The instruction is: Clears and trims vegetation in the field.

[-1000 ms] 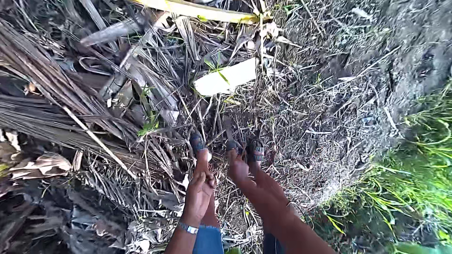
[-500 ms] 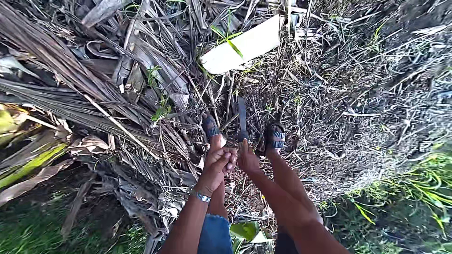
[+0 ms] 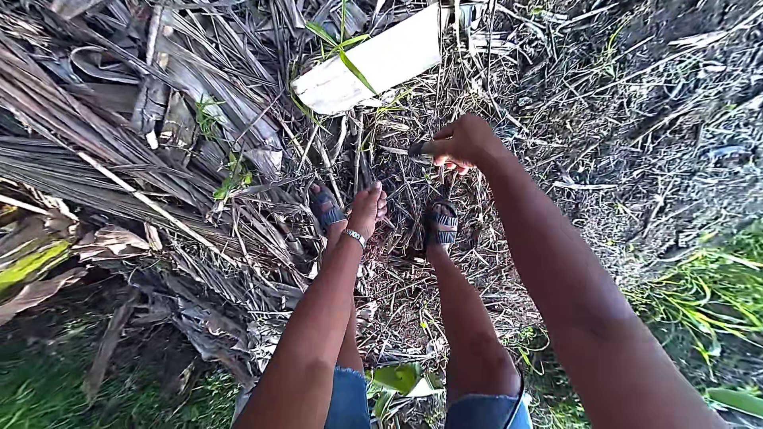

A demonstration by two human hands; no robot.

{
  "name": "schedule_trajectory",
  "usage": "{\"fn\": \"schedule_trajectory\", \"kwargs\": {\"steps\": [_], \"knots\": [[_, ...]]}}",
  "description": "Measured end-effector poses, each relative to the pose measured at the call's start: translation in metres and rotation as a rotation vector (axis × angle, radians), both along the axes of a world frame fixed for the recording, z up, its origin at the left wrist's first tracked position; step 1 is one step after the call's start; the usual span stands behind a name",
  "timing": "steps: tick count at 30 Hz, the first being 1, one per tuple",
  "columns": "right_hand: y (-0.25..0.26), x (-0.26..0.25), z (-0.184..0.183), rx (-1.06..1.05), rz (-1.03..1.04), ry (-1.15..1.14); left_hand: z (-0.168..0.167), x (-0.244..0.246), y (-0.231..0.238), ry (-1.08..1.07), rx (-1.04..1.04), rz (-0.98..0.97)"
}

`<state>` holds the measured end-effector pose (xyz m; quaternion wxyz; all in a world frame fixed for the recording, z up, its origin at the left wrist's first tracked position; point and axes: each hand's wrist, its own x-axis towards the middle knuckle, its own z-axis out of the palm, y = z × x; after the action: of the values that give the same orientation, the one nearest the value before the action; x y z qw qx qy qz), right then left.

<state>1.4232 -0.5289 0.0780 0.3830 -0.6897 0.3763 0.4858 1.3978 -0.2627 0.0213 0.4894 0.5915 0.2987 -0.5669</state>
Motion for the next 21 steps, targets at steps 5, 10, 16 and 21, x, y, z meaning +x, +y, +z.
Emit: {"fn": "schedule_trajectory", "kwargs": {"steps": [5,10,16,21], "knots": [[-0.004,-0.009,-0.003,0.023,0.025,-0.008,-0.042,0.007,-0.021,0.081,0.131,0.015],[-0.006,-0.013,-0.005,0.037,0.022,-0.011,-0.061,0.012,-0.032,0.142,0.204,0.014],[-0.002,-0.013,-0.001,0.040,0.039,-0.034,-0.060,0.017,-0.034,0.185,0.216,0.006],[0.010,-0.020,0.002,0.045,0.068,0.002,-0.045,0.015,-0.025,0.175,0.194,0.006]]}}
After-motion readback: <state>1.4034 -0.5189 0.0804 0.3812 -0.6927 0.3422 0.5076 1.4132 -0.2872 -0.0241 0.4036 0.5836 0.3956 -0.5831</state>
